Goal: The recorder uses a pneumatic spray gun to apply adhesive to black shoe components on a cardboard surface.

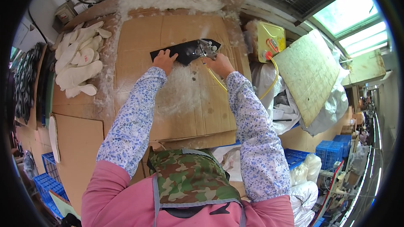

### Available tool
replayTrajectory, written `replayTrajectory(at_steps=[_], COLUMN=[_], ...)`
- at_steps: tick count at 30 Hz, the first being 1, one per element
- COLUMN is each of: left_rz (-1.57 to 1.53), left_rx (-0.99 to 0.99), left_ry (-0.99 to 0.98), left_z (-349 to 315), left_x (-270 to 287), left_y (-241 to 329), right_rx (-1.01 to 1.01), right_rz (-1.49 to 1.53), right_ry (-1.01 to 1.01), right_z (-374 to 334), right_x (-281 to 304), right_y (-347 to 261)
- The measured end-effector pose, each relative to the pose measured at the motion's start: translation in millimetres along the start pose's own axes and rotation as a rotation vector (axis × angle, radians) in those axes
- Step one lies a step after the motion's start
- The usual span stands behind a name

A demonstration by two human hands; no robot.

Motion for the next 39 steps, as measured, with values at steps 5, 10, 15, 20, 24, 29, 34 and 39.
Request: replayTrajectory(at_steps=[5,10,15,20,24,29,34,39], left_rz=[0.019,-0.025,0.082,0.081,0.076,0.074,0.045,0.069], left_rx=[0.001,0.021,-0.012,-0.009,-0.008,-0.007,-0.004,-0.001], left_ry=[-0.013,-0.102,-0.016,-0.028,-0.041,-0.031,-0.027,-0.042], left_z=[-1.3,1.7,-1.4,0.7,0.4,0.6,0.4,-0.9], left_x=[-0.6,4.1,2.4,-3.1,-3.6,-2.4,-2.8,-1.2], left_y=[-1.3,4.1,0.3,-0.4,0.3,1.3,-0.7,-1.0], right_rx=[0.02,0.007,0.021,0.001,-0.011,0.015,0.024,0.013], right_rz=[0.005,-0.009,0.0,0.02,0.001,0.006,-0.009,-0.01], right_ry=[0.0,-0.005,0.009,-0.009,-0.006,-0.007,0.025,0.021], right_z=[-0.1,1.3,1.7,0.9,1.9,4.1,5.5,4.6], right_x=[-0.9,0.3,-1.4,-1.4,-1.5,-1.8,-0.7,-0.9], right_y=[-2.7,1.9,-1.1,-0.1,1.9,3.0,1.6,0.6])
Point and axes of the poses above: each hand's wrist, its own z-axis towards the middle knuckle, its own x-axis out of the back of the hand, y = z × x, the point moved 7 cm from there along z, towards the middle knuckle, and after that the axes turned 10 degrees about -x, right-handed, at the moved point
